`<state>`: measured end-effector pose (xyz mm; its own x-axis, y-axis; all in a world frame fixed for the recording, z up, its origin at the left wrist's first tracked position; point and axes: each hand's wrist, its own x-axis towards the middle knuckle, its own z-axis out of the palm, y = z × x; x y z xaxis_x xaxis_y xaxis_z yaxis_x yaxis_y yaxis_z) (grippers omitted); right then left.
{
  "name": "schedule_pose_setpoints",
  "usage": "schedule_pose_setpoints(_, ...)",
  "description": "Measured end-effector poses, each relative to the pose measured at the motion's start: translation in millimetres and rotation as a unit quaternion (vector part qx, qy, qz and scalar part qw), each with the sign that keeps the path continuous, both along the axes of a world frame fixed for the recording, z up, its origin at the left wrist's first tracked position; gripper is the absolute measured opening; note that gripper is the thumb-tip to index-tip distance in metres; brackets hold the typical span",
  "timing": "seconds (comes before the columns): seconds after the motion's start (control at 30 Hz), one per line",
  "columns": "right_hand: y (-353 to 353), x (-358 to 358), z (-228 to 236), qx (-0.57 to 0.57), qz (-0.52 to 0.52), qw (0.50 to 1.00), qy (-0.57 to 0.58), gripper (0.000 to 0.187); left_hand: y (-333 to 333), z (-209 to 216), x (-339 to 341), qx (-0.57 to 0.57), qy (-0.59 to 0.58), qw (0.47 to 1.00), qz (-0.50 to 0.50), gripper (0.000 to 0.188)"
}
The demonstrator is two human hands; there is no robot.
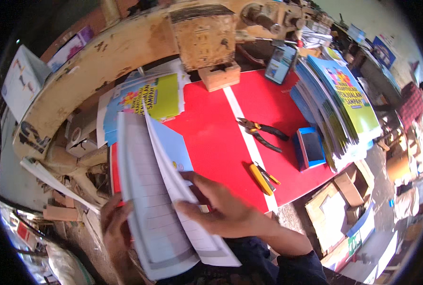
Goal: The person folds printed booklet pages and covers by hand, creases the folds using a handheld tool, and stacks the assembled booklets.
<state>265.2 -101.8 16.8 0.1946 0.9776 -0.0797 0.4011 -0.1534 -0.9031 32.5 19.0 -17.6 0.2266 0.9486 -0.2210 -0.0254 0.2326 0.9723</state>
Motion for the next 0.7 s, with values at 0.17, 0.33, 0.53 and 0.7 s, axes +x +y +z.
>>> schedule_pose_setpoints(0.17,-36,38,-18,0.077,-0.135,0.959,0.238,0.044,45,-26,-74,0.077,0.027,0.996,0.033,0.038)
schedule_pose_setpoints(0.33,-41,64,-113,-0.011,-0.148,0.966,0.212,0.043,119,-170,-210,0.074,0.131,0.989,0.008,0.037)
schedule_pose_setpoints(0.53,-62,39,-82,0.02,-0.331,0.934,-0.135,0.018,82,-135,-200,0.026,0.176,0.96,0.216,0.037)
schedule_pose_setpoints(0.7,-203,50,-134,-0.394,0.133,0.893,-0.173,0.025,10,-270,-344,-0.188,0.269,0.921,0.208,0.041)
